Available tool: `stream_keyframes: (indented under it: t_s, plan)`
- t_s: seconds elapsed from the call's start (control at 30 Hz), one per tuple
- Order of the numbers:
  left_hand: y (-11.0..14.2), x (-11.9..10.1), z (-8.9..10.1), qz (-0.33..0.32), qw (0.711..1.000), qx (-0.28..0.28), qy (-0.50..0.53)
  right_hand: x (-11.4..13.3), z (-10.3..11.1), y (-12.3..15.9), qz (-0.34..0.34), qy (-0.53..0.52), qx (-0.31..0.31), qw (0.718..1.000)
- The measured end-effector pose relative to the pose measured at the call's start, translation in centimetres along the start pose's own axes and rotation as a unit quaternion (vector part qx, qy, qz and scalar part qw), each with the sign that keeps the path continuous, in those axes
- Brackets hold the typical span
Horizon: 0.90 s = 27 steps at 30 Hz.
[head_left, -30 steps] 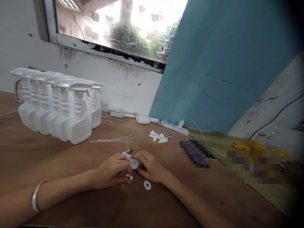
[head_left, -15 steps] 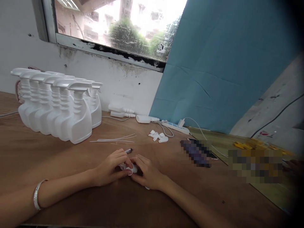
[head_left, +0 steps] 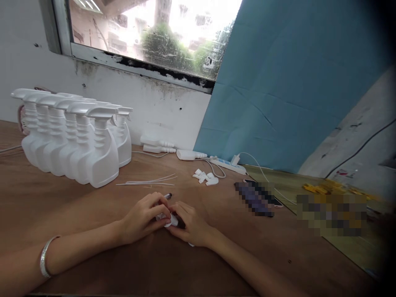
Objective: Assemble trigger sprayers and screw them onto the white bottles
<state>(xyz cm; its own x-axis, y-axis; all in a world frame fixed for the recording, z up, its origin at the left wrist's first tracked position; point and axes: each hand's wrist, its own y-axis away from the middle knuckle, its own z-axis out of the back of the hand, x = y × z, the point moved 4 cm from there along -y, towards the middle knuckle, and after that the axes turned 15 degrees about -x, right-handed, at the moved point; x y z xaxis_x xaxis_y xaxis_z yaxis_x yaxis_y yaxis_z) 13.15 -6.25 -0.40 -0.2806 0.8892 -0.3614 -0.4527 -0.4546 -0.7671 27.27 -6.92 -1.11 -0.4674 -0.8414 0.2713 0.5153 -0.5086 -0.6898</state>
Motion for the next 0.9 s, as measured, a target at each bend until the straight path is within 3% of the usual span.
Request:
stream_keyframes:
  t_s: [0.37,0.67,0.77,0.9]
  plan:
    - [-0.14,-0.26,0.22,-0.018,0.999,-0.007,-0.050,-0.14,0.16,-0.08,-0.011,-0.009,0.011,1.000]
    - [-0.32,-0.30,0.59,-0.065,0.996,-0.016,-0.054,-0.43,0.18,0.20,-0.114,-0.111,0.043,0.986]
    - [-0.36,-0.20,0.68,-0.065,0.996,-0.025,-0.047,-0.26,0.37,0.26,-0.101,-0.135,0.023,0.986]
    - [-0.18,0.02,0.49,-0.049,0.998,-0.005,-0.044,-0.28,0.39,0.53,-0.062,-0.077,0.022,0.995]
